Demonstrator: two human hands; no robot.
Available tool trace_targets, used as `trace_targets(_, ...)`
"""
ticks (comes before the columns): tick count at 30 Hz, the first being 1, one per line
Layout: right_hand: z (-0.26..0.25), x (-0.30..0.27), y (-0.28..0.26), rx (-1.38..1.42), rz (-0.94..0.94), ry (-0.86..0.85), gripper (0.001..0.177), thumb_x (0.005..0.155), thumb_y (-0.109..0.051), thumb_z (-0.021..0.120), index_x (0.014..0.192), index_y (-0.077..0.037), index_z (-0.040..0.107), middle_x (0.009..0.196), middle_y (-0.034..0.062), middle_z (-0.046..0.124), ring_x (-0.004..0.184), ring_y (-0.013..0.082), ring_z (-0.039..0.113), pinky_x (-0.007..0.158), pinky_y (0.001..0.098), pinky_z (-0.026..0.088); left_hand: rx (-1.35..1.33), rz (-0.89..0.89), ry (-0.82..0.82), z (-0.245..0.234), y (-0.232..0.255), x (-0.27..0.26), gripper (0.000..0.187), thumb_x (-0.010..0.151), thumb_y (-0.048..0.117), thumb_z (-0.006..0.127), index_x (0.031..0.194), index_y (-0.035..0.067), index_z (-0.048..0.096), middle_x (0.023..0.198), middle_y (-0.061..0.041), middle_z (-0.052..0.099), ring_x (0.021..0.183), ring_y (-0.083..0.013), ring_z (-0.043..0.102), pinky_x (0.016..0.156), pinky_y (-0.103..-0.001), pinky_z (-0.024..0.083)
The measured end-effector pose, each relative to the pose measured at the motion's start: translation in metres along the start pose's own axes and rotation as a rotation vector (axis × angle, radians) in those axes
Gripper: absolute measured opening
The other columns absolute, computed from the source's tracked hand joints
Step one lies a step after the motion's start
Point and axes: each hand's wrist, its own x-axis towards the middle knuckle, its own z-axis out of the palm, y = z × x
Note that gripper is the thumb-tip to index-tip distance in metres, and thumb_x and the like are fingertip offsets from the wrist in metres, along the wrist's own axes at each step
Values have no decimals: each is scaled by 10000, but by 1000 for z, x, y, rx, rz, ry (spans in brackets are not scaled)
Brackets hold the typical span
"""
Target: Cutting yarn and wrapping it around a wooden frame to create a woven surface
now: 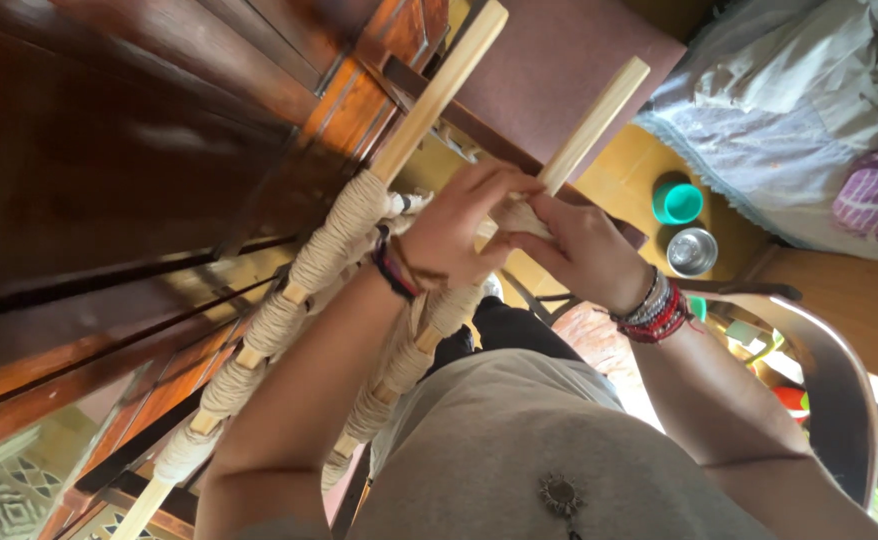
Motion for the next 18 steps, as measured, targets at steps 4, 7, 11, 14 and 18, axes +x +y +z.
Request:
trace_targets(4,-15,-6,-25,133,-94,54,175,962,-187,705,910,-83,574,538,138,522,566,280,618,556,301,471,145,65,-65,17,-32,-1,460,775,311,782,1140,84,619,1182,-106,583,1070,-361,600,961,-452,489)
trace_targets(7,-16,-13,-18,132,-68,126,244,942,-251,730,1081,-86,615,638,155,584,713,424,670,535,396,486,253,120,-104,23,-44,1,425,808,341,765,1074,46,614,1167,-166,577,1006,-406,585,893,-487,506)
trace_targets(11,-12,-21,-3,142,-42,168,338,915,-240,774,1155,-91,589,802,146,683,827,412,697,642,440,541,358,169,-112,19,-35,7,309,916,326,707,1067,81,597,1109,-89,559,970,-358,579,861,-434,502)
trace_targets(14,-8,-24,10,135,-41,180,388,896,-254,788,1167,-79,572,820,157,692,836,422,702,666,473,542,387,177,-122,23,-33,12,269,907,283,705,1045,87,583,1062,-78,550,958,-364,583,818,-434,502)
trace_targets(18,-3,-23,21,124,-90,197,249,955,-218,749,1043,-61,577,670,127,649,741,404,700,613,408,532,416,160,-92,29,-33,17,229,902,235,704,1014,82,576,998,-66,526,944,-361,587,756,-424,498)
